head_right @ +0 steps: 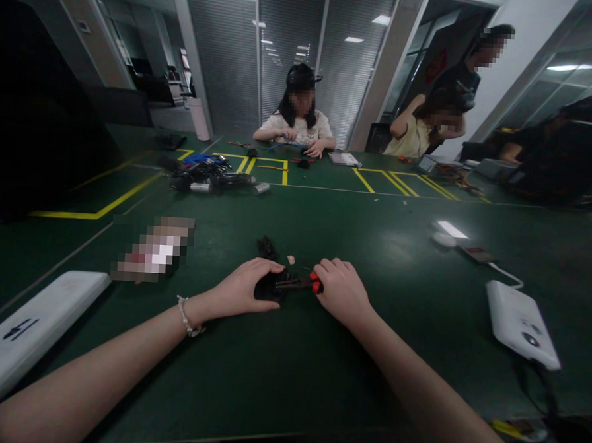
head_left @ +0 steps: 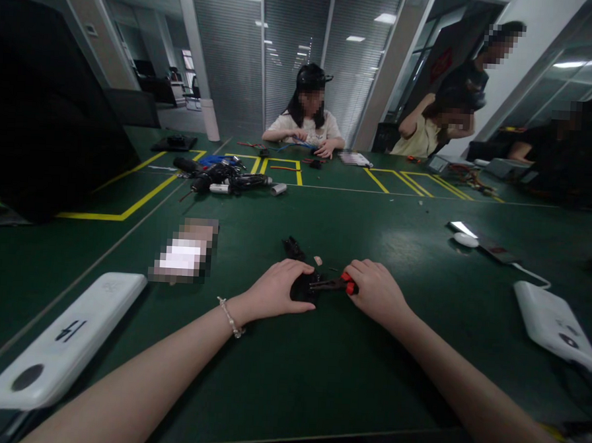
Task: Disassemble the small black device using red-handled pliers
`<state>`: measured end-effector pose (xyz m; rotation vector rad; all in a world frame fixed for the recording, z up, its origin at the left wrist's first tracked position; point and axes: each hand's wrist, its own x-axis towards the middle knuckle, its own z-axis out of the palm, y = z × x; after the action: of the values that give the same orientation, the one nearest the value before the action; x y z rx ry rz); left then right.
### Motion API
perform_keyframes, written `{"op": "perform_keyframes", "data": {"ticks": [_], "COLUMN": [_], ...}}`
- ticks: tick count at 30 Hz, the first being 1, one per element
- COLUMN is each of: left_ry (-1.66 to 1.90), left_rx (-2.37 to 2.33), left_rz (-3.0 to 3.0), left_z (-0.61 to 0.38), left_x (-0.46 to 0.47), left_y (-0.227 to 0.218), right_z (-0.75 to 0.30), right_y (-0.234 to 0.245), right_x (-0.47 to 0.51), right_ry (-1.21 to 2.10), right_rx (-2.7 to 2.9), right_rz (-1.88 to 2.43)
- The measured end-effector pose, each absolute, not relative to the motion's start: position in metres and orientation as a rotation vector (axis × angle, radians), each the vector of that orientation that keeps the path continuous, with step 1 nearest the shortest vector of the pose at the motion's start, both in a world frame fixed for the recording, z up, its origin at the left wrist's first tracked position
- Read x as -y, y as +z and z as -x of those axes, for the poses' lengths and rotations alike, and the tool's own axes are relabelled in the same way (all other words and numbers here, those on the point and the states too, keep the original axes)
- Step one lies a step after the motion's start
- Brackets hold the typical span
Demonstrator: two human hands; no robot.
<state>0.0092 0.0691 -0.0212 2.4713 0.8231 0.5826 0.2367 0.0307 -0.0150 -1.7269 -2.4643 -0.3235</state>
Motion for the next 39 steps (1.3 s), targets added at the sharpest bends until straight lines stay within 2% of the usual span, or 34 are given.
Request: {"op": "perform_keyframes", "data": {"ticks": [31,39], "left_ry": [0.472,0.546], "left_rx": [-0.692,-0.822], "left_rz": [-2.529,-2.534], "left_z": [-0.0082,-0.0124], "left_x": [-0.0720,-0.0658], "left_y": [-0.0185,-0.0195], "right_z": [-0.2362,-0.2347], "right_y": [-0.0124,-0.0122], "right_x": [-0.0278,-0.0279], "right_ry": [-0.408,-0.395], "right_rx": [2.525,2.500], "right_rz": [1.684,1.693]}}
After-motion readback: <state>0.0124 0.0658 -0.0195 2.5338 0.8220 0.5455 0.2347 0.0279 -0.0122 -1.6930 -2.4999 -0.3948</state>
